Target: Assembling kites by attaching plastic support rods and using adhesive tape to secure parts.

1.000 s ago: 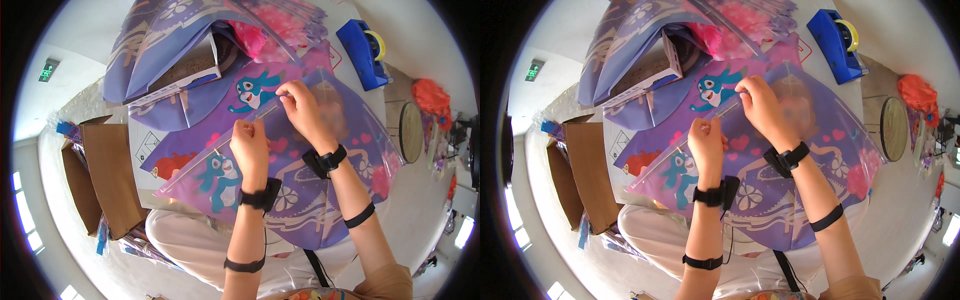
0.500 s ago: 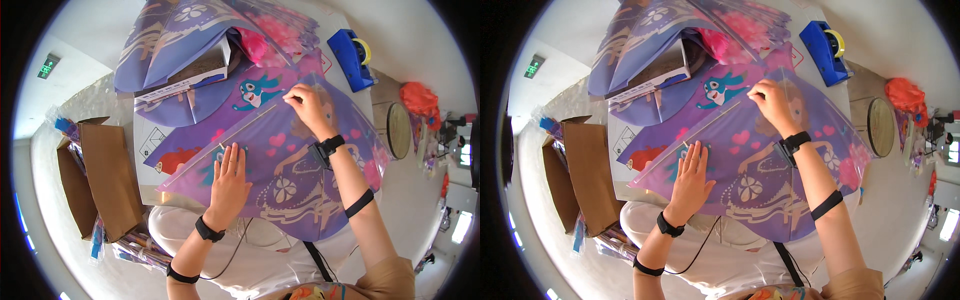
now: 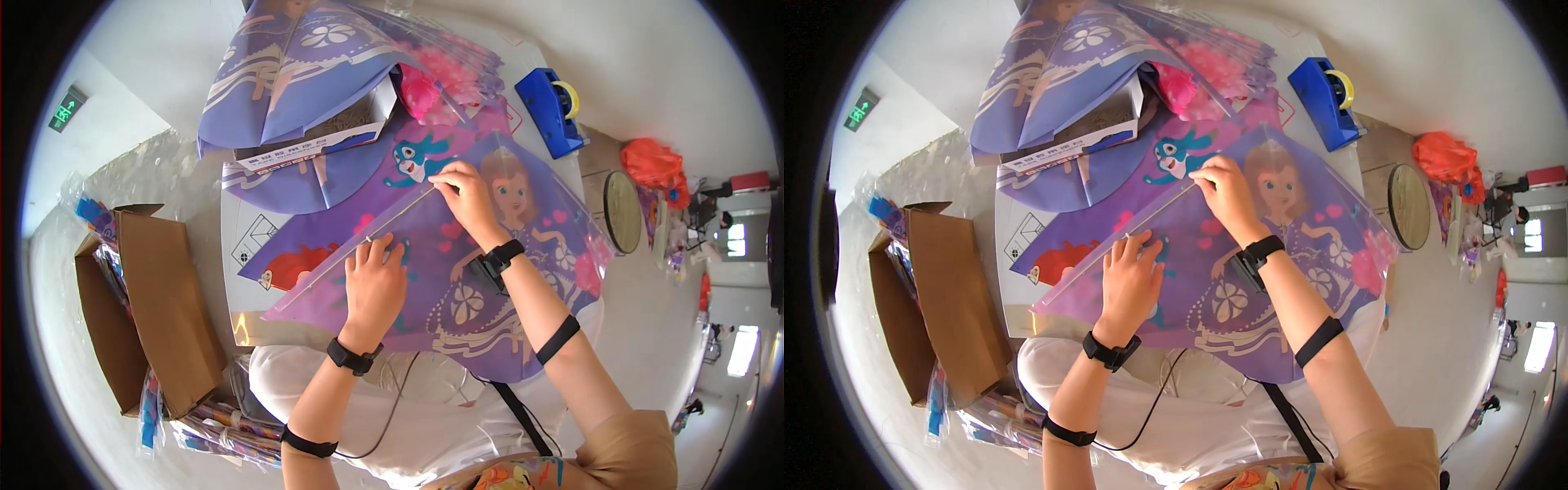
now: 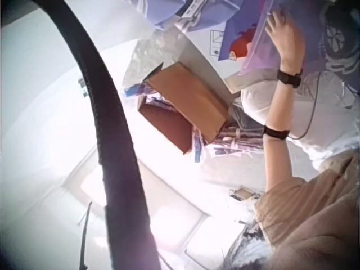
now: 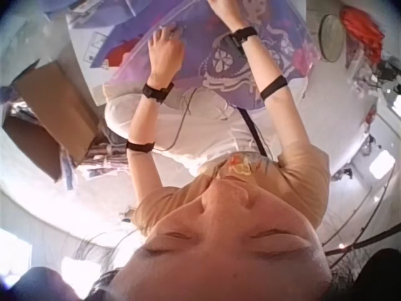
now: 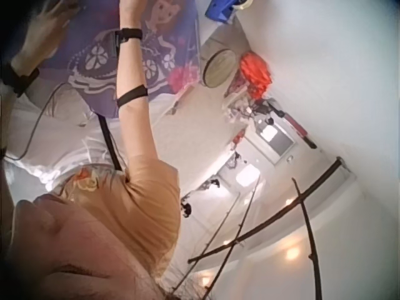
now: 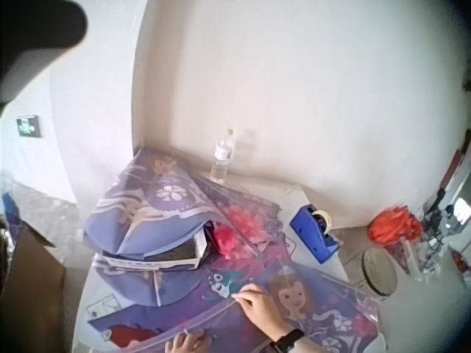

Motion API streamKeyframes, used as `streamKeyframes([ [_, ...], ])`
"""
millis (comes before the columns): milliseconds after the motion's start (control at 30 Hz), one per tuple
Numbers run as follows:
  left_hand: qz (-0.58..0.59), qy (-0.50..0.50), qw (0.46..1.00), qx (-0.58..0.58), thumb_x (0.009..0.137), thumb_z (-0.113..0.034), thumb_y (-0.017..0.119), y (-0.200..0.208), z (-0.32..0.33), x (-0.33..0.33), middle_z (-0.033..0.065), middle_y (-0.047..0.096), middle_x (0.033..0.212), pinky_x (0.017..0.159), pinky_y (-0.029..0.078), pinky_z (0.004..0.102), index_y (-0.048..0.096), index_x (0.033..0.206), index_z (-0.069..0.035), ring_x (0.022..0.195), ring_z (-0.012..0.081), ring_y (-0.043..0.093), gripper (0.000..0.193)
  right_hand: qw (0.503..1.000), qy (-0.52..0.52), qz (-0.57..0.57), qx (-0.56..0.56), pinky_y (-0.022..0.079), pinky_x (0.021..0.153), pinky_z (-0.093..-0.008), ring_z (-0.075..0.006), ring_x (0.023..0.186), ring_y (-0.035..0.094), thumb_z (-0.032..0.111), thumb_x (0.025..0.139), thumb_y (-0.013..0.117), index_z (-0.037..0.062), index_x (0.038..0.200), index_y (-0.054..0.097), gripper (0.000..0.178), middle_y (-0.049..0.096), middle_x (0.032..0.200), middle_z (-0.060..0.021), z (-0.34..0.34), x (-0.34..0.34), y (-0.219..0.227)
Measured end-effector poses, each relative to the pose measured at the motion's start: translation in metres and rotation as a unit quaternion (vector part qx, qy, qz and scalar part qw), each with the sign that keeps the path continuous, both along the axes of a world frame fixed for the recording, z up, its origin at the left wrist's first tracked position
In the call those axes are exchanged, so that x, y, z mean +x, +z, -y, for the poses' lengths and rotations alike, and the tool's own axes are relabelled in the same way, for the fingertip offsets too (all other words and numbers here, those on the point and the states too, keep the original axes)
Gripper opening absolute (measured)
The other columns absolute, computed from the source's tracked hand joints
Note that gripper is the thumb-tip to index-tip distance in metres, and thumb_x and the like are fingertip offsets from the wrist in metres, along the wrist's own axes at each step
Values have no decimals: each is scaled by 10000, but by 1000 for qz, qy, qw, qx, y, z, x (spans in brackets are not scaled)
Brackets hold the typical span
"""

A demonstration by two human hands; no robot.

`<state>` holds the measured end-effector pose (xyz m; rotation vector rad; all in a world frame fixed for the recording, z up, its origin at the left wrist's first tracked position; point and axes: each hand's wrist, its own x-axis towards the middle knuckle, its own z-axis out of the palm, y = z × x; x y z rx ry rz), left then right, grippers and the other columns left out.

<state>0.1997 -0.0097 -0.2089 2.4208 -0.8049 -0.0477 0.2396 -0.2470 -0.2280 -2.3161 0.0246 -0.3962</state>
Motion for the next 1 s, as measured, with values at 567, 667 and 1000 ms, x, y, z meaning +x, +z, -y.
streamKeyframes([
  [567,5,27,991,-130,753,0,654,-5,7,7,71,608,1080,828,489,403,668,926,-45,958,285,572,179,930,-361,-43,-59,460,902,-371,-281,983,633,281,959,575,-11,1036,670,317,688,1030,-160,323,-12,54],
  [667,-2,30,991,-128,752,5,649,-4,6,9,70,611,1070,814,493,400,664,913,-47,952,290,573,170,929,-354,-106,33,473,820,-374,-279,936,647,294,927,613,-7,924,705,315,710,938,-142,342,-10,52],
  [1000,-23,41,993,-113,748,29,631,-3,2,10,75,618,1059,793,491,400,656,915,-44,936,293,578,183,895,-377,-116,209,416,899,-361,-197,915,618,322,886,672,33,892,729,294,709,900,-72,302,7,99],
])
